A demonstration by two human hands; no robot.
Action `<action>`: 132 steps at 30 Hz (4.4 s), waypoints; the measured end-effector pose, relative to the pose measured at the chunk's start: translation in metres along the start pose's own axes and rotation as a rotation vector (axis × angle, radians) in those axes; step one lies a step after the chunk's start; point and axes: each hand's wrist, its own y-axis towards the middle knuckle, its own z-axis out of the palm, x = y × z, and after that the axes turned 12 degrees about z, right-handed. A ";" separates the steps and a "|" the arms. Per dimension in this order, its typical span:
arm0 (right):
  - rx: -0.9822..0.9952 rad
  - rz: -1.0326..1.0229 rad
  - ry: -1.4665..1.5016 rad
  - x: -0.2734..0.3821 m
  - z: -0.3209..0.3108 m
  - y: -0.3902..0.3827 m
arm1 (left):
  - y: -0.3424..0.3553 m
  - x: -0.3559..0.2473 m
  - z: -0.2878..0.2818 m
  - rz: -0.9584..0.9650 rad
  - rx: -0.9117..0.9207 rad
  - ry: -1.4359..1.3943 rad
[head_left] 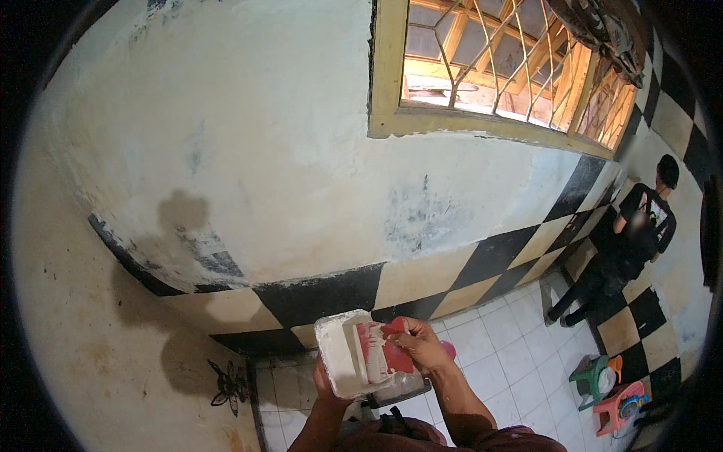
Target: The person applies a white plaster or filler to a damaged section of a wall using a red putty knife, frequently reloading the knife from a white plastic container.
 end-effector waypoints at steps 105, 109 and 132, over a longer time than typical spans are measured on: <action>-0.284 -0.243 0.422 0.047 -0.186 0.183 | 0.003 0.067 0.017 0.263 -0.050 0.242; -0.257 -0.295 0.523 0.079 -0.155 0.167 | 0.000 0.064 0.017 0.287 -0.070 0.216; -0.870 -0.652 -0.532 0.061 -0.182 0.133 | -0.008 0.069 0.016 0.287 -0.115 0.197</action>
